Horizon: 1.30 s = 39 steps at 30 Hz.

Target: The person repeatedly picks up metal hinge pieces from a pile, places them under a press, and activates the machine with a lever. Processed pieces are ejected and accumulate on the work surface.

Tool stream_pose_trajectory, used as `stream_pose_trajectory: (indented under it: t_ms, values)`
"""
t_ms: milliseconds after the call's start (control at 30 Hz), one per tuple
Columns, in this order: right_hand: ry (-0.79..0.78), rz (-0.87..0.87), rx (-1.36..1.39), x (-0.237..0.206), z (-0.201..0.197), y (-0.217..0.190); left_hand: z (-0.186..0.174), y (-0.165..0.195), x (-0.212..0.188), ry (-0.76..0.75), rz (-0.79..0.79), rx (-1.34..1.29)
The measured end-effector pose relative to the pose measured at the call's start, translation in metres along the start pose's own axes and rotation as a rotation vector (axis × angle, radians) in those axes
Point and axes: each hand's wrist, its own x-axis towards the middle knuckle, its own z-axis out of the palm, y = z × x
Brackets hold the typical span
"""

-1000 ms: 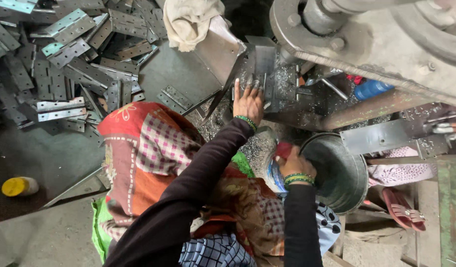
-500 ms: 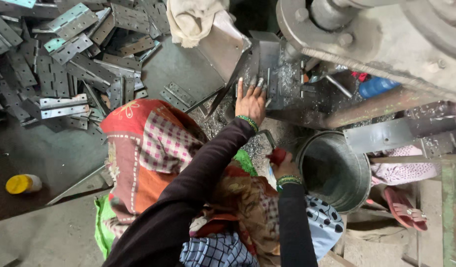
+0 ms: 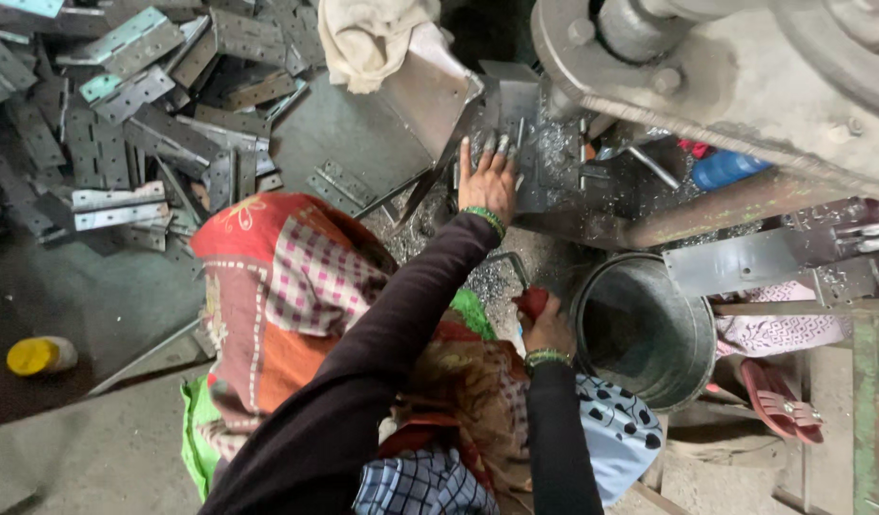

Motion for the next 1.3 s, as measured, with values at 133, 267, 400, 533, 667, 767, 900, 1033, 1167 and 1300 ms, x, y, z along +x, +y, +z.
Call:
stream_pose_trajectory:
  t_ms: [133, 267, 400, 533, 667, 767, 900, 1033, 1167, 1300]
  values:
    - [-0.247, 0.028, -0.046, 0.018, -0.039, 0.009, -0.007, -0.001, 0.005, -0.056, -0.009, -0.036]
    - [-0.065, 0.019, -0.180, 0.013, -0.072, 0.003, -0.003, -0.001, 0.024, -0.016, -0.004, 0.005]
    - [-0.103, 0.118, -0.136, -0.004, -0.041, -0.008, -0.002, -0.001, 0.037, -0.137, -0.019, 0.126]
    - [0.090, -0.029, -0.054, -0.008, -0.003, -0.002, -0.002, -0.004, 0.035, -0.076, -0.006, 0.059]
    - [-0.082, 0.008, -0.039, 0.005, -0.017, 0.008, -0.002, -0.006, 0.033, -0.006, -0.003, 0.050]
    - [-0.149, -0.010, -0.116, 0.015, -0.048, 0.008, -0.002, -0.005, 0.039, 0.051, -0.027, 0.022]
    - [-0.020, 0.029, -0.219, 0.010, -0.052, 0.003, -0.001, -0.002, 0.049, 0.056, -0.055, -0.082]
    - [-0.066, 0.050, 0.021, -0.002, -0.001, 0.004, 0.000, -0.006, 0.057, 0.045, -0.080, -0.138]
    - [-0.152, 0.056, 0.047, 0.003, 0.020, 0.016, -0.002, -0.020, 0.064, -0.025, -0.059, -0.113]
    - [-0.217, 0.038, -0.041, 0.016, -0.028, 0.009, -0.014, -0.025, 0.071, -0.074, 0.028, -0.175]
